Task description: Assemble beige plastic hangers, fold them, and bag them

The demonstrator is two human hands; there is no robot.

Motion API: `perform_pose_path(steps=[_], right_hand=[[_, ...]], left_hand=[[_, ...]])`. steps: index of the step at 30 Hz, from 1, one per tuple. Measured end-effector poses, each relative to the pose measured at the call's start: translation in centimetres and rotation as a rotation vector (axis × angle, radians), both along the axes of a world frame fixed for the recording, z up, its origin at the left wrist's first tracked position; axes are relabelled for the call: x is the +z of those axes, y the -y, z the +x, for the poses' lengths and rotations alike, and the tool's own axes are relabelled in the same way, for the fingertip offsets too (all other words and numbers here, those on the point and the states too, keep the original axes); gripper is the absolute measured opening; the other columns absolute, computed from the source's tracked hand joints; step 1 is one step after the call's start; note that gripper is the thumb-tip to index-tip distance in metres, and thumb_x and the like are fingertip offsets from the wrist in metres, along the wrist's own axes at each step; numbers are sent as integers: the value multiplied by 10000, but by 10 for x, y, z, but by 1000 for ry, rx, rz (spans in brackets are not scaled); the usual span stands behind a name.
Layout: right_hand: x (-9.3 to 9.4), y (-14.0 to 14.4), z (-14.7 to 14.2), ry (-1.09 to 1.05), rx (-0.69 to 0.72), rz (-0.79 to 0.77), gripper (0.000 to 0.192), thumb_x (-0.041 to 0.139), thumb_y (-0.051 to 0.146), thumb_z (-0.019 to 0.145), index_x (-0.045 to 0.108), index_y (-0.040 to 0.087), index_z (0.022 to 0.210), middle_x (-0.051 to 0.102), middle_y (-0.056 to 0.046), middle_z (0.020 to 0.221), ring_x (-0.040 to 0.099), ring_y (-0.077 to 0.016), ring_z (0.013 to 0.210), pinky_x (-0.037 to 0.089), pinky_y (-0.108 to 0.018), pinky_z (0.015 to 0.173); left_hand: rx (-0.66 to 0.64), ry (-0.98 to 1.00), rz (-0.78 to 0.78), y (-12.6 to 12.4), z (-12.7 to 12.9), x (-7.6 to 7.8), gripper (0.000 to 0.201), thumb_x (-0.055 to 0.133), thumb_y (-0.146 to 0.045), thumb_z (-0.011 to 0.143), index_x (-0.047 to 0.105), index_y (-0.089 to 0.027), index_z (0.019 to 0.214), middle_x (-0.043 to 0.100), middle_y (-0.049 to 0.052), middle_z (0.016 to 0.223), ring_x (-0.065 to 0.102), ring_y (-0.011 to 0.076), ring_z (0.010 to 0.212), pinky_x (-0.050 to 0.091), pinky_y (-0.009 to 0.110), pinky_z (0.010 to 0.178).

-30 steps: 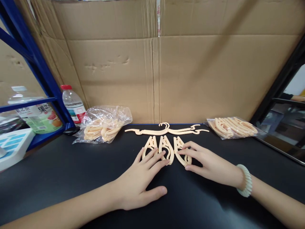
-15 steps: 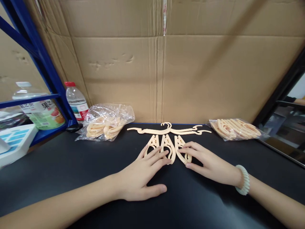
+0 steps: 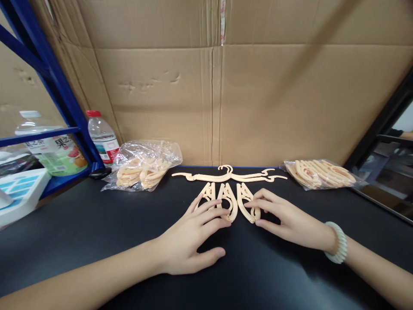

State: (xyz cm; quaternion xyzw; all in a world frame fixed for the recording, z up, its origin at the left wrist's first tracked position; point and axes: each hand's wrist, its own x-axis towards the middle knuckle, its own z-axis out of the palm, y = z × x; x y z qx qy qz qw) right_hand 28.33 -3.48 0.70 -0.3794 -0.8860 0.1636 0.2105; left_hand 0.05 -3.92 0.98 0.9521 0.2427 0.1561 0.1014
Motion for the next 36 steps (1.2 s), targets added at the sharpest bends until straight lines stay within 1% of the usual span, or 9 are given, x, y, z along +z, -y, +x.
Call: perform_pose_path(steps=[3, 6, 11, 14, 18, 23, 30, 33, 36], right_hand=[[3, 1, 0, -11, 42, -14, 273, 462, 278, 928, 603, 215, 1153, 550, -73, 1043, 577, -167, 897, 494, -316, 836], [5, 2, 0, -24, 45, -9, 242, 451, 285, 936, 637, 206, 1068, 578, -70, 978, 573, -164, 844, 491, -301, 770], [5, -1, 4, -42, -3, 18, 199, 457, 296, 929, 625, 203, 981, 596, -67, 922, 538, -156, 747, 476, -296, 680], [4, -3, 6, -16, -30, 23, 165, 457, 294, 925, 591, 202, 904, 590, -55, 880, 510, -151, 711, 457, -296, 664], [4, -4, 5, -25, -63, 0, 143, 452, 281, 924, 498, 204, 813, 554, -23, 809, 476, -138, 676, 426, -274, 632], [4, -4, 6, -24, -117, -27, 230, 404, 318, 948, 387, 217, 742, 481, 11, 711, 390, -127, 604, 359, -260, 562], [-1, -10, 10, -85, -171, 65, 335, 375, 362, 961, 290, 223, 668, 413, 20, 686, 347, -133, 609, 340, -270, 575], [-3, -11, 11, -112, -196, 90, 326, 396, 366, 956, 320, 222, 674, 425, 18, 691, 366, -135, 617, 354, -273, 580], [-6, -15, 13, -130, -218, 95, 229, 417, 343, 948, 433, 219, 757, 488, 5, 728, 432, -143, 645, 400, -283, 602]], left_hand=[[-24, 70, 77, 2, 3, 1, 204, 534, -229, 860, 612, -233, 1049, 648, 61, 1147, 484, 256, 1204, 209, 484, 1121], [15, 185, 89, 2, 4, -1, 114, 485, -178, 858, 593, -216, 849, 653, 52, 862, 571, 205, 905, 396, 398, 949], [338, 492, -45, -6, 2, -7, 137, 495, -214, 850, 463, -204, 718, 540, 4, 715, 499, 148, 666, 424, 284, 645], [464, 619, -144, -13, 1, -9, 180, 514, -222, 848, 411, -205, 701, 507, -20, 706, 488, 132, 660, 407, 263, 630], [453, 713, -236, -16, 1, -10, 187, 528, -213, 841, 400, -203, 705, 520, -15, 750, 513, 135, 717, 427, 266, 676], [438, 757, -294, -19, 0, -11, 139, 531, -183, 830, 450, -194, 718, 541, -8, 783, 544, 142, 778, 451, 273, 724], [506, 789, -373, -26, -3, -15, 112, 559, -208, 802, 488, -187, 718, 550, -2, 788, 554, 155, 801, 463, 303, 769], [508, 788, -377, -26, -3, -15, 107, 552, -219, 805, 496, -186, 720, 546, -4, 785, 544, 153, 793, 459, 314, 786], [496, 783, -366, -25, -2, -15, 98, 545, -225, 808, 502, -189, 728, 543, -7, 784, 542, 154, 796, 466, 316, 794]])
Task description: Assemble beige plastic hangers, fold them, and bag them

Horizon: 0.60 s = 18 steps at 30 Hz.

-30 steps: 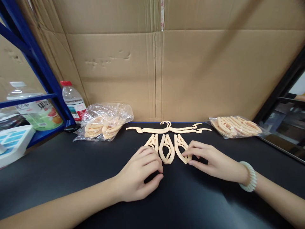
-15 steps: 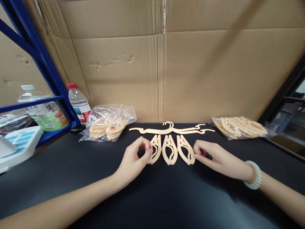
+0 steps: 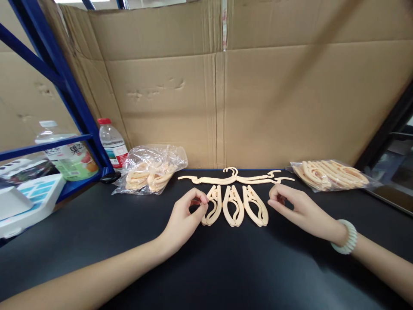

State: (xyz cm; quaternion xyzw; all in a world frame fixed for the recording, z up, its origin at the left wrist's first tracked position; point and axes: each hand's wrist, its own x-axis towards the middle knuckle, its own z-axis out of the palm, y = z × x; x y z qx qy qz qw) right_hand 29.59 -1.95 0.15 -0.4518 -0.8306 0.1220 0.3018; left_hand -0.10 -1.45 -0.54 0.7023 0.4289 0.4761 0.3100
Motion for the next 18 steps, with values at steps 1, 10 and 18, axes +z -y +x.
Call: perform_pose_path(steps=[1, 10, 18], right_hand=[[-1, -2, 1, -8, -4, 11, 187, 419, 331, 945, 471, 217, 806, 516, -5, 762, 462, -148, 667, 423, -290, 622], [-18, -40, 37, -29, -152, 182, 228, 463, 333, 887, 579, 229, 1053, 630, -88, 1075, 611, -240, 944, 522, -421, 820], [-36, -67, 61, 109, -218, 312, 344, 420, 345, 896, 589, 170, 1139, 607, -150, 1232, 548, -294, 1174, 414, -540, 1025]], left_hand=[[-4, -2, 2, 0, 0, 0, 92, 543, -225, 809, 503, -190, 733, 545, -5, 788, 543, 156, 801, 470, 312, 786], [-28, -22, 3, 0, -1, -2, 62, 531, -198, 798, 515, -192, 739, 550, -4, 788, 532, 157, 807, 450, 310, 787], [-70, -50, 3, -1, -2, -4, 39, 517, -186, 808, 519, -192, 770, 561, 2, 831, 535, 157, 820, 447, 300, 764]])
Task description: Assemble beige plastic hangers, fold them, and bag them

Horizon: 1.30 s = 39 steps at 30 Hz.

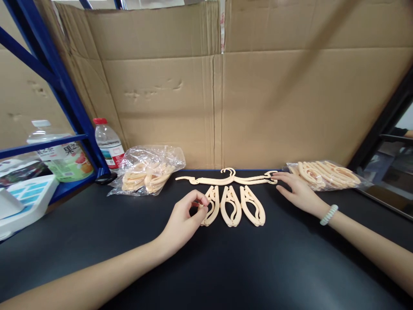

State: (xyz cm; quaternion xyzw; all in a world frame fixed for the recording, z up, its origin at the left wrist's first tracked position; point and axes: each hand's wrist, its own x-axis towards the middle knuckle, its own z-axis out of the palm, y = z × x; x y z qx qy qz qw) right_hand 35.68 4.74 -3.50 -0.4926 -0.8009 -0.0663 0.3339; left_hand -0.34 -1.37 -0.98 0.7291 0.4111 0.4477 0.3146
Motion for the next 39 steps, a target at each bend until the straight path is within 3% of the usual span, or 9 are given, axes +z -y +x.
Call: perform_pose_path(steps=[8, 10, 19, 26, 31, 39], right_hand=[[-3, 5, -8, 199, 95, -217, 528, 325, 430, 952, 412, 154, 1394, 380, -124, 1482, 254, -294, 1404, 275, -534, 1127], [-2, 7, -10, 216, 87, -259, 541, 307, 441, 954, 403, 151, 1401, 374, -125, 1486, 236, -305, 1409, 274, -540, 1125], [3, 8, -17, 152, 88, -154, 353, 387, 350, 930, 590, 189, 1170, 566, -145, 1205, 532, -288, 1139, 424, -495, 1009], [10, 13, -23, 78, 101, -140, 212, 446, 326, 911, 611, 202, 867, 630, -95, 929, 576, -249, 904, 499, -420, 808], [16, 16, -26, 40, 39, -121, 198, 427, 317, 921, 580, 201, 870, 654, -75, 847, 602, -231, 776, 495, -400, 720], [30, 28, -25, -82, -83, -5, 206, 449, 372, 899, 576, 211, 888, 682, -65, 828, 641, -237, 727, 499, -370, 655]], left_hand=[[8, -31, 12, -2, 0, -3, 32, 518, -180, 810, 522, -194, 782, 567, 5, 841, 535, 159, 807, 443, 301, 746], [4, -30, 14, -2, 0, -3, 30, 517, -179, 811, 523, -195, 786, 569, 5, 843, 539, 160, 814, 444, 299, 747], [3, -30, -5, -2, -1, -4, 19, 518, -183, 810, 523, -195, 796, 574, 8, 842, 543, 155, 785, 456, 287, 710], [-7, -3, -19, 0, 1, -2, 25, 515, -170, 800, 518, -193, 791, 566, 6, 831, 545, 149, 765, 456, 268, 670], [3, -5, 12, 2, 1, 1, 34, 510, -169, 800, 526, -189, 778, 576, 10, 828, 556, 154, 796, 459, 277, 722], [43, 63, -31, 1, 0, 3, 24, 537, -209, 780, 541, -189, 791, 571, 12, 826, 575, 166, 814, 486, 283, 724]])
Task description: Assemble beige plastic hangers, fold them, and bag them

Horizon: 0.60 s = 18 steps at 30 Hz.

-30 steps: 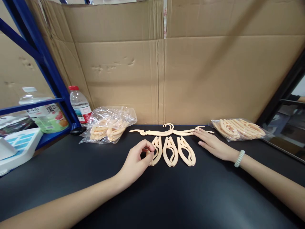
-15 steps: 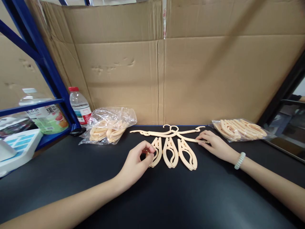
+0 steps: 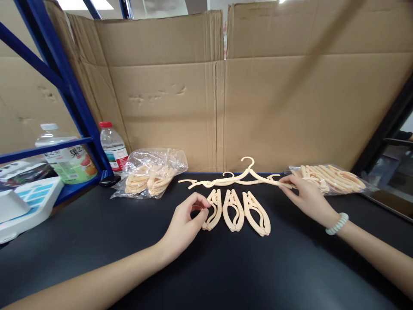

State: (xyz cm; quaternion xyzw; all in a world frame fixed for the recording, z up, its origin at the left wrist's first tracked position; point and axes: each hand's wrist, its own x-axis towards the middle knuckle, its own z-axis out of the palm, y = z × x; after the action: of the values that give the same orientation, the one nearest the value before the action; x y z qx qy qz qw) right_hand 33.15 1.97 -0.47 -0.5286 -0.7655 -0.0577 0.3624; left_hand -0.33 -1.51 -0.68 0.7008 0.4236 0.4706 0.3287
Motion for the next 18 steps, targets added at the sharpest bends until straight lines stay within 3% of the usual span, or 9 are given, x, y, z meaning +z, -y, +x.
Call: perform_pose_path(steps=[4, 6, 9, 11, 18], right_hand=[[5, 3, 5, -58, -27, 43, 220, 463, 401, 900, 578, 215, 921, 679, -62, 856, 641, -236, 765, 498, -364, 673], [8, 6, 5, -63, -27, 71, 218, 473, 406, 899, 580, 218, 926, 679, -60, 863, 642, -235, 778, 499, -362, 678], [13, 12, 0, -45, 16, 87, 213, 477, 405, 904, 586, 224, 929, 679, -57, 860, 642, -229, 763, 502, -356, 665], [14, 16, -5, -28, 59, 82, 211, 473, 403, 911, 588, 227, 933, 677, -59, 862, 640, -226, 755, 504, -351, 656], [16, 27, -17, -26, 157, 8, 199, 467, 397, 925, 569, 229, 898, 656, -35, 812, 615, -179, 674, 502, -287, 563]], left_hand=[[19, 20, -37, -2, -1, -1, 113, 556, -251, 784, 577, -181, 870, 598, 41, 914, 587, 191, 897, 490, 338, 832], [41, 75, -37, -3, -1, -3, 247, 575, -278, 780, 573, -182, 1008, 598, 72, 1043, 570, 212, 1000, 461, 382, 927], [99, 183, -65, -5, -1, -5, 499, 601, -309, 767, 456, -202, 1233, 518, 106, 1252, 527, 230, 1114, 424, 420, 997], [125, 235, -103, -5, -1, -6, 542, 603, -324, 776, 409, -215, 1270, 469, 111, 1319, 522, 237, 1143, 434, 416, 992], [136, 284, -98, -1, 0, -2, 567, 581, -329, 796, 378, -244, 1319, 476, 70, 1267, 585, 195, 1007, 480, 352, 917]])
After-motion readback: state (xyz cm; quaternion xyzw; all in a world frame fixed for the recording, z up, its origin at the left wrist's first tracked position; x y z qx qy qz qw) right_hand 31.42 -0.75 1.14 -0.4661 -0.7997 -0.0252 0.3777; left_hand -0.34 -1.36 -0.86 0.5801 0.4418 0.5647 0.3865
